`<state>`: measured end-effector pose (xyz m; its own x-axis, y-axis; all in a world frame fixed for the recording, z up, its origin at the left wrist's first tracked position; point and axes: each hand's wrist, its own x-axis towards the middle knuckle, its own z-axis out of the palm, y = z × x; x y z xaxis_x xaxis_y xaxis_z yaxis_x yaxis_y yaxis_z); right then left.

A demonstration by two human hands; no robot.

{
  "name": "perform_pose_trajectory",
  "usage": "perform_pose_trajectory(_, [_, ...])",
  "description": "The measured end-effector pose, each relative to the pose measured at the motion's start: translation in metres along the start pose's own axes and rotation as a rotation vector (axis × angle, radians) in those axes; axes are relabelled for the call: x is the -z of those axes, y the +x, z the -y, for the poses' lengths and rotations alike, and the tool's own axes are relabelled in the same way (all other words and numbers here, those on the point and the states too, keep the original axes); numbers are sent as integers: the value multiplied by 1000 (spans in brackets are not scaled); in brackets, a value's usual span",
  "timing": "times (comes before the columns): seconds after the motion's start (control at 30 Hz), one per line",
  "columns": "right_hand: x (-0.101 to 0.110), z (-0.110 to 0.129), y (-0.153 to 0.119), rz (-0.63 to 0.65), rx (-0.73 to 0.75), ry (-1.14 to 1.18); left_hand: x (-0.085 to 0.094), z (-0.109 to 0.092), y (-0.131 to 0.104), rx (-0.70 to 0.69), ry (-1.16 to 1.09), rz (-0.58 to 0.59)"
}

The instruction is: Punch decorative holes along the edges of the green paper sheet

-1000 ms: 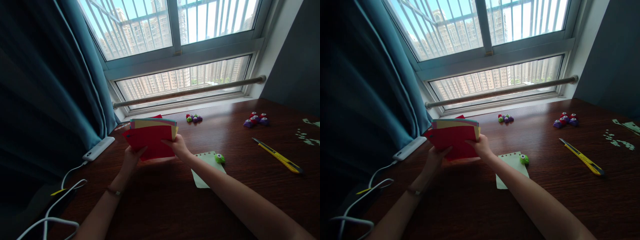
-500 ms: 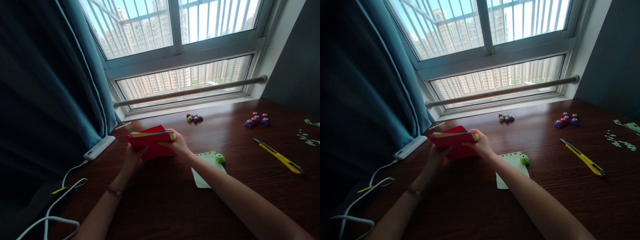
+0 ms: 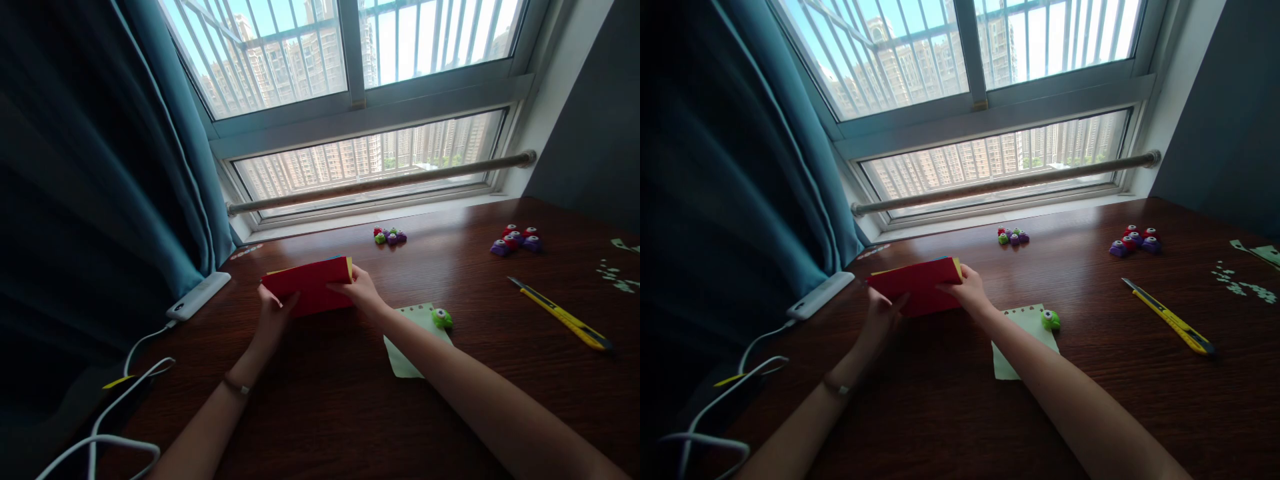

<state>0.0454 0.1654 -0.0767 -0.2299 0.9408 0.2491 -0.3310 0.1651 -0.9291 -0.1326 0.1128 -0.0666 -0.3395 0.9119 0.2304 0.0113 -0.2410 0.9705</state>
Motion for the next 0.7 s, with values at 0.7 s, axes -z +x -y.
perform_pose_trajectory(0.7, [-9, -10, -4, -85, 264, -276, -1, 9, 1, -175, 87, 68])
